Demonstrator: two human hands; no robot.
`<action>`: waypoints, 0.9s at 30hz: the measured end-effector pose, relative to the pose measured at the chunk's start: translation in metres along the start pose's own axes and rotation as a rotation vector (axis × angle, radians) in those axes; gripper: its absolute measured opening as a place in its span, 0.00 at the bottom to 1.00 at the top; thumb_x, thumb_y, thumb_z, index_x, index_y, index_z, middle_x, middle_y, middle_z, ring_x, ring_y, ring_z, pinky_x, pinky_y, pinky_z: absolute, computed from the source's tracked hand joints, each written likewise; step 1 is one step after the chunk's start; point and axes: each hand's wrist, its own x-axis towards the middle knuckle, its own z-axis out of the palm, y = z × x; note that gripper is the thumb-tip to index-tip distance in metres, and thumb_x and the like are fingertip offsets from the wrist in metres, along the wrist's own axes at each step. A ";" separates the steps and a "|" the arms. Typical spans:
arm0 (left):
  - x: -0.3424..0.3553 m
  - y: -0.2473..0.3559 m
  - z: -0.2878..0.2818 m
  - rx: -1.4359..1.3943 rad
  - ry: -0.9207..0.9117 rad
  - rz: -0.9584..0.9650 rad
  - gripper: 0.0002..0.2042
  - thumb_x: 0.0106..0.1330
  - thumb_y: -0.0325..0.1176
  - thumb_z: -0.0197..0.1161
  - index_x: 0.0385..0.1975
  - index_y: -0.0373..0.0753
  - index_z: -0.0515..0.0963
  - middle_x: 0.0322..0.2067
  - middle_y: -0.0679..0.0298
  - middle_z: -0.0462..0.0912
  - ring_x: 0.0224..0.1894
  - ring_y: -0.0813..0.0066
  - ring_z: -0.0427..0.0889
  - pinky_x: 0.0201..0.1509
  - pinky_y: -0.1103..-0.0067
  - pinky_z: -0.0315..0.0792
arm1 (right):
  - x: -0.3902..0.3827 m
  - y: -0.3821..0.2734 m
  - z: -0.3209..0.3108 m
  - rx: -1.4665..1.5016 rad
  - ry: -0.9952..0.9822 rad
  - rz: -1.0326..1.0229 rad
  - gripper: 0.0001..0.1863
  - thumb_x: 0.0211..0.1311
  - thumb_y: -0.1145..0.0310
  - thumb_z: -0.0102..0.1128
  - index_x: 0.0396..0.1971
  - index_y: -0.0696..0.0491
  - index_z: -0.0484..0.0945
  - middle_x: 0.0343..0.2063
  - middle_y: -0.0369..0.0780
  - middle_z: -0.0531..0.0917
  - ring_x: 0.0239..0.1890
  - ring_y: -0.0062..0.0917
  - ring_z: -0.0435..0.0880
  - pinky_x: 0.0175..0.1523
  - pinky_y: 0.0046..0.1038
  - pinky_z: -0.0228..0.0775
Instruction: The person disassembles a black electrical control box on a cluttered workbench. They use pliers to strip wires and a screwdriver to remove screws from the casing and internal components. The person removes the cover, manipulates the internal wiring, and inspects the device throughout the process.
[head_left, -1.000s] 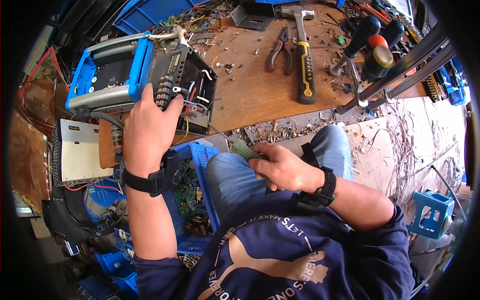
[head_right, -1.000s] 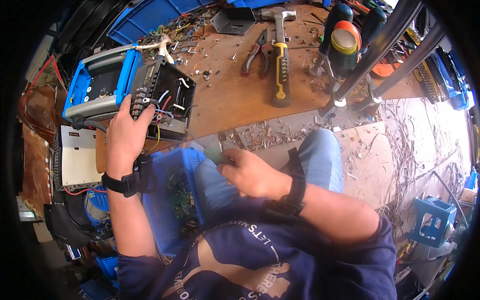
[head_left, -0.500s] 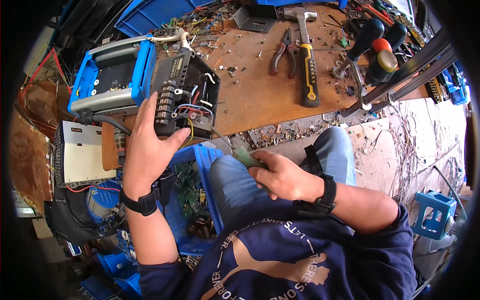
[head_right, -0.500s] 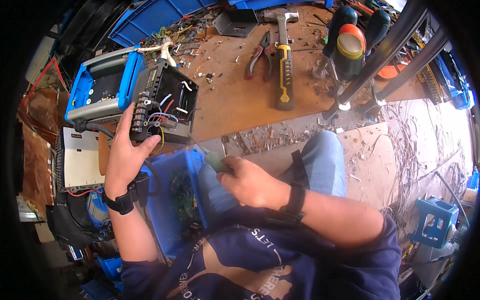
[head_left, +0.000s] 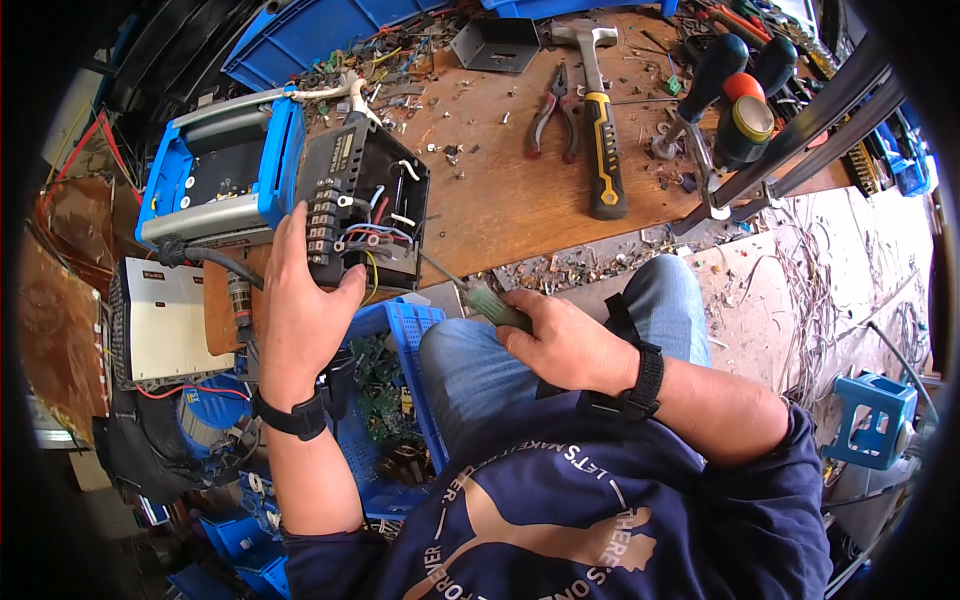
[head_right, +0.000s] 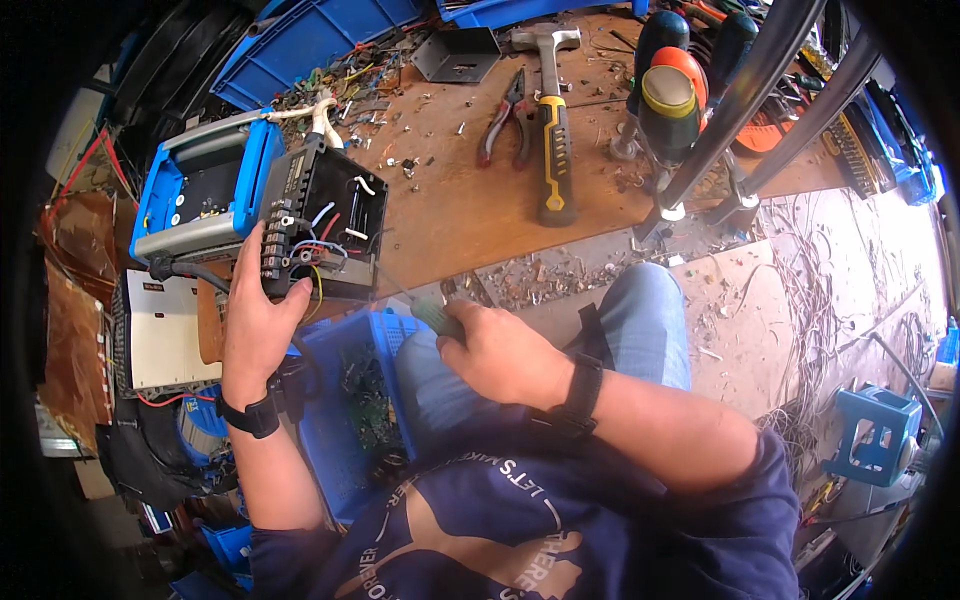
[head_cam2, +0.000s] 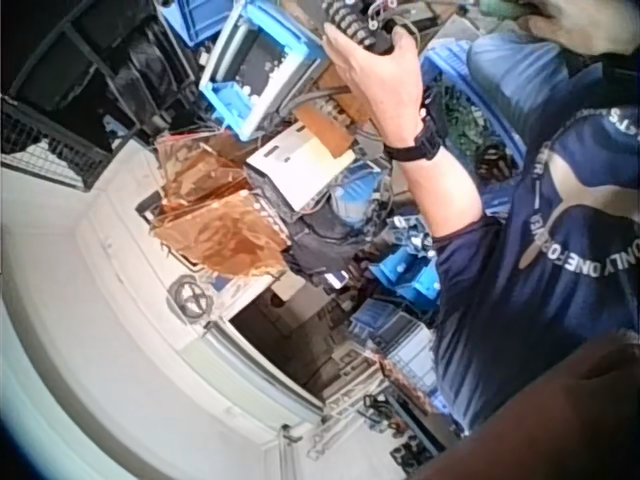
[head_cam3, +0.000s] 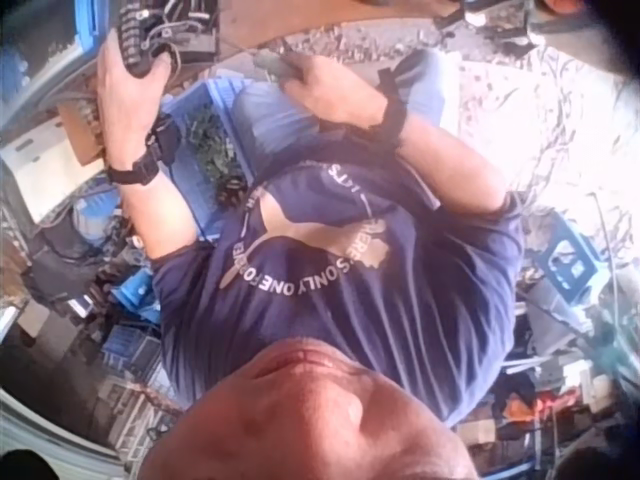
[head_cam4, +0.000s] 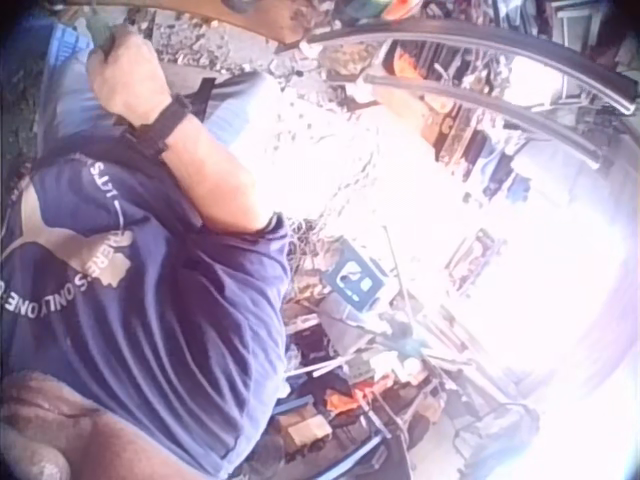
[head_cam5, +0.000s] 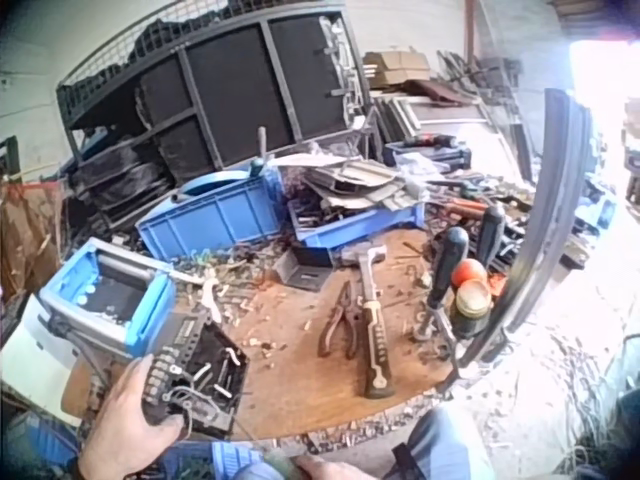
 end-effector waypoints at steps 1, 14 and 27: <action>0.000 0.001 0.000 0.004 0.003 0.004 0.36 0.57 0.30 0.66 0.66 0.29 0.58 0.62 0.43 0.67 0.65 0.51 0.67 0.68 0.69 0.60 | 0.002 0.002 0.001 -0.006 0.013 -0.015 0.22 0.62 0.62 0.53 0.48 0.65 0.73 0.38 0.61 0.81 0.46 0.53 0.79 0.53 0.44 0.70; 0.001 0.005 0.001 -0.015 0.043 0.032 0.37 0.52 0.27 0.67 0.64 0.29 0.60 0.61 0.42 0.67 0.62 0.45 0.68 0.66 0.64 0.63 | 0.032 0.006 -0.037 0.275 -0.205 0.097 0.17 0.62 0.61 0.58 0.40 0.61 0.78 0.24 0.44 0.81 0.21 0.25 0.80 0.28 0.29 0.73; 0.000 -0.001 -0.003 -0.003 -0.040 0.004 0.39 0.56 0.33 0.69 0.66 0.28 0.58 0.63 0.40 0.64 0.65 0.45 0.65 0.69 0.64 0.59 | 0.005 0.003 -0.009 0.292 -0.231 0.184 0.23 0.65 0.58 0.56 0.48 0.64 0.74 0.26 0.48 0.81 0.28 0.36 0.82 0.37 0.35 0.74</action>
